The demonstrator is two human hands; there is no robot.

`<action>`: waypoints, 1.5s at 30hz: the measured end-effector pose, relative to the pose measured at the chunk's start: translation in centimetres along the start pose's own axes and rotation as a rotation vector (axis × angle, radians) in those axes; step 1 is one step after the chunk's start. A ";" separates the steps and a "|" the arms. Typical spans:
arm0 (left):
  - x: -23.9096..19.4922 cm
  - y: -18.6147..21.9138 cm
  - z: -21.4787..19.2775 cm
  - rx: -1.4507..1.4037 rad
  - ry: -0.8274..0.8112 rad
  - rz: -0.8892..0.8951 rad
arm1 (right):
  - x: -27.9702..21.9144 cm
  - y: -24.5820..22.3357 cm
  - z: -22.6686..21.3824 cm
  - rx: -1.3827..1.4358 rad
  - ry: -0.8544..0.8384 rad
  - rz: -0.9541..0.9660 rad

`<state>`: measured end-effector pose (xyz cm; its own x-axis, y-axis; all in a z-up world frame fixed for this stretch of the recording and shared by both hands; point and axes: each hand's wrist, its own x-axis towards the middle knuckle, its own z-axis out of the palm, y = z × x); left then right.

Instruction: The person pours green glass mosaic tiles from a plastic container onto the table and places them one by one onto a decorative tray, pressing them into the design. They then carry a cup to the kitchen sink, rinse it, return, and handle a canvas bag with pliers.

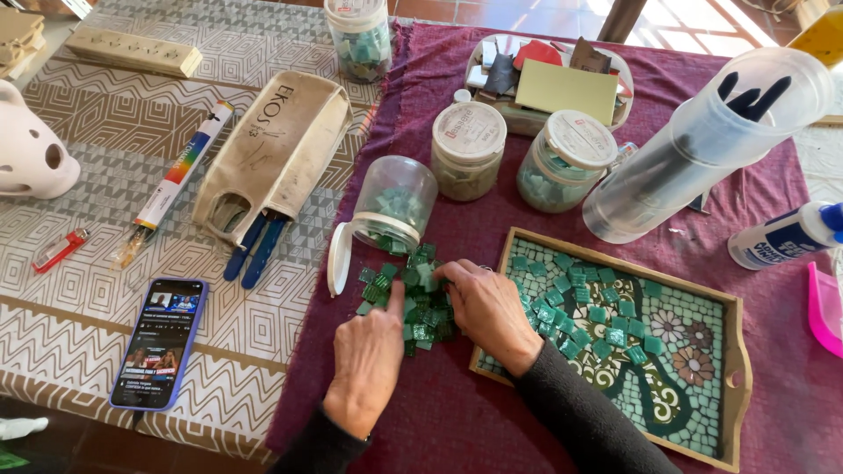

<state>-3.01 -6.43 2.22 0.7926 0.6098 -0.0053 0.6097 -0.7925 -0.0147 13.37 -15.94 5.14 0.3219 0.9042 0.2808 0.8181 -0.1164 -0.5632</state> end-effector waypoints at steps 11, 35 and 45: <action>1.1 -0.2 -1.8 0.009 0.096 -0.033 | 0.2 -0.4 -0.2 0.000 0.003 -0.005; 1.9 3.7 -4.6 -0.659 0.422 0.010 | -0.1 -1.1 -1.6 0.739 0.097 0.231; 0.6 -1.3 -4.3 -0.464 0.427 -0.070 | -3.4 -0.2 -6.7 -0.129 0.053 0.158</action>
<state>-3.21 -5.08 6.55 0.6281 0.6788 0.3805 0.5264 -0.7307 0.4346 15.34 -21.77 9.47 0.4733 0.8478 0.2394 0.8084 -0.3101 -0.5002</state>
